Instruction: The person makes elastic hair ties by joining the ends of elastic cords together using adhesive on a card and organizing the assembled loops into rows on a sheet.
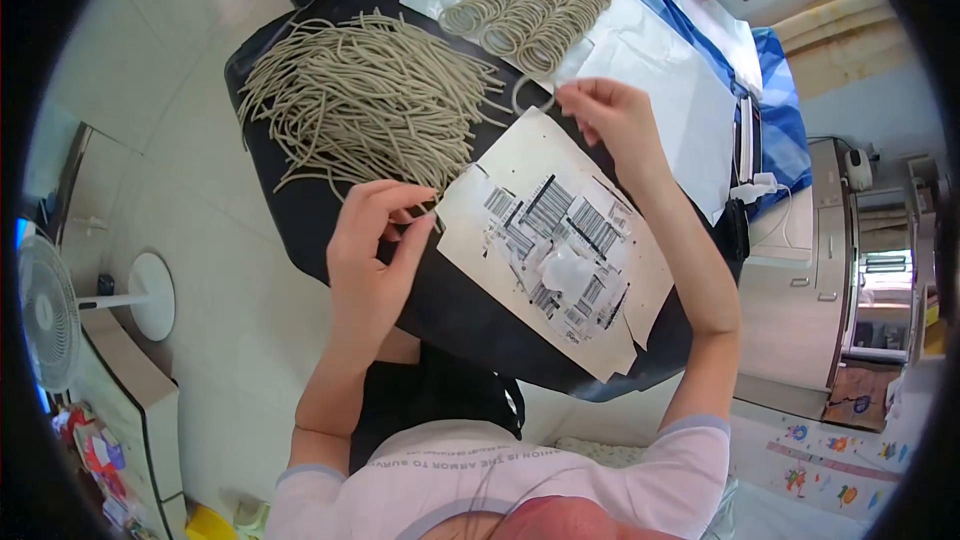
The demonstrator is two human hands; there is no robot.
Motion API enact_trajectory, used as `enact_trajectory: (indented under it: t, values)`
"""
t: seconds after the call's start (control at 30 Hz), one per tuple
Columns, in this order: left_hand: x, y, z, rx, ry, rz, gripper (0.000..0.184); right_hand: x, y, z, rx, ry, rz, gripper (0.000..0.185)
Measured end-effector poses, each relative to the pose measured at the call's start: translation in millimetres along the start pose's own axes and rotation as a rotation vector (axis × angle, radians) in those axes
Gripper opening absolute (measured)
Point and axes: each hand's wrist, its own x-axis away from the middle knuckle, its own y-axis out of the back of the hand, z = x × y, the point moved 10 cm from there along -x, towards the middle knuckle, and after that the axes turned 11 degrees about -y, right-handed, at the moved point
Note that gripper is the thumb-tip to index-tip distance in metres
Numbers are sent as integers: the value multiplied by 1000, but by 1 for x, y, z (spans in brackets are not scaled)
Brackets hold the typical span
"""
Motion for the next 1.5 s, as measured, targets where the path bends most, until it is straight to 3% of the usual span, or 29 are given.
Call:
enact_trajectory:
  t: [0.17, 0.27, 0.47, 0.67, 0.77, 0.87, 1.0, 1.33, 1.5]
  values:
    - [1, 10, 8, -257, -9, 59, 22, -61, 18, -21, 0, -66, -113, 21]
    - [0, 5, 0, -401, -147, 106, 23, -73, 19, -28, -9, -97, -133, 22]
    - [-2, 1, 0, -410, -154, 144, 22, -71, 22, -26, 114, -73, -173, 25]
    - [-2, 3, 1, -413, -131, 125, 17, -40, 22, -15, 233, 106, -237, 22]
    - [-1, 2, 1, -421, -149, 122, 16, -15, 4, -2, 403, 418, -228, 18]
    - [0, 1, -1, -418, -172, 113, 16, -6, -20, 4, 610, 410, -126, 21]
    - [1, 1, -1, -427, -179, 96, 16, -8, -30, 4, 770, 443, -202, 22]
    - [0, 2, 0, -432, -162, 105, 15, -9, -25, 6, 693, 437, -205, 22]
    - [2, 21, -1, -236, -81, -56, 13, 32, -31, 25, 543, 459, -107, 23]
